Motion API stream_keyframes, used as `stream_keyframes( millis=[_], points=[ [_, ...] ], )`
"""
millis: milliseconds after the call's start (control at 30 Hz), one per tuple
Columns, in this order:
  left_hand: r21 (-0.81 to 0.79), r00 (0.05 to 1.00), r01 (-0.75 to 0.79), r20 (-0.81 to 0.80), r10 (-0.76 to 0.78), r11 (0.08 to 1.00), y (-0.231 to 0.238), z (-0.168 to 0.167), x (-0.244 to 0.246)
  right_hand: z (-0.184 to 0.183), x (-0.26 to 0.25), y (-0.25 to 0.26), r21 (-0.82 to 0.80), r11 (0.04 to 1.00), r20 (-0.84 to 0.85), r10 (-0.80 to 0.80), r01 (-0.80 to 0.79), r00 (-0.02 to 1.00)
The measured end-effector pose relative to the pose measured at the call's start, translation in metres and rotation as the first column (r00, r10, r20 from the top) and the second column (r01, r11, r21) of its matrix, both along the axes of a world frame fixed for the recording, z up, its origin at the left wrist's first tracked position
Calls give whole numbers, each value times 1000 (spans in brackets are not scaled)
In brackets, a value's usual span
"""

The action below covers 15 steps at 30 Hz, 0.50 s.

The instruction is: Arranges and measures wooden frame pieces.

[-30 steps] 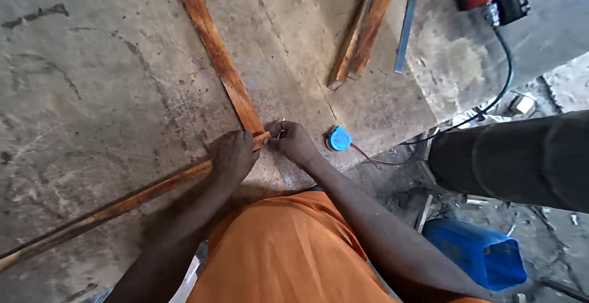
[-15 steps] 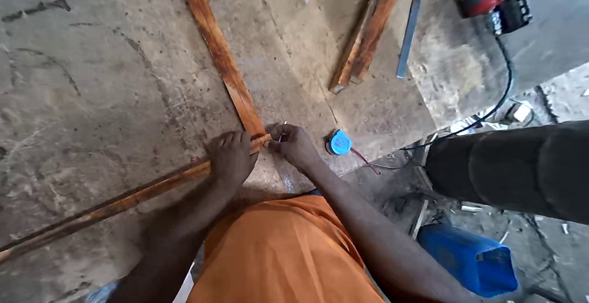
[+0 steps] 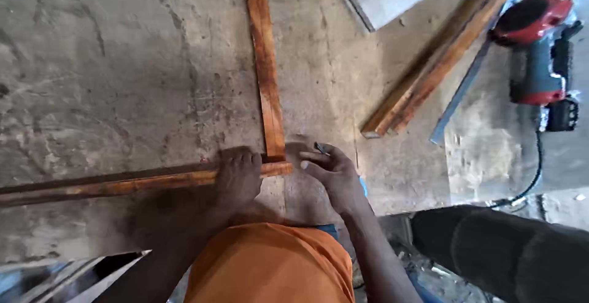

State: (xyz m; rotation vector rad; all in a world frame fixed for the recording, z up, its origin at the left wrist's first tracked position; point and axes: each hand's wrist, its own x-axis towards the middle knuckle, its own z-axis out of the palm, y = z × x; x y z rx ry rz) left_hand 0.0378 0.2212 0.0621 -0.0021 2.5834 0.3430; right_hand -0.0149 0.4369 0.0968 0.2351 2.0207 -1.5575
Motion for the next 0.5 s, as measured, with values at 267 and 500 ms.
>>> stream_keyframes(
  millis=[267, 500],
  points=[
    [-15, 949, 15, -316, -19, 1000, -2, -20, 10, -28, -41, 2, -110, 937, -241, 299, -332, 923],
    [27, 958, -17, -285, 24, 999, -1, -31, 13, -39, -56, -15, -22, 882, -60, 469, -471, 881]
  ],
)
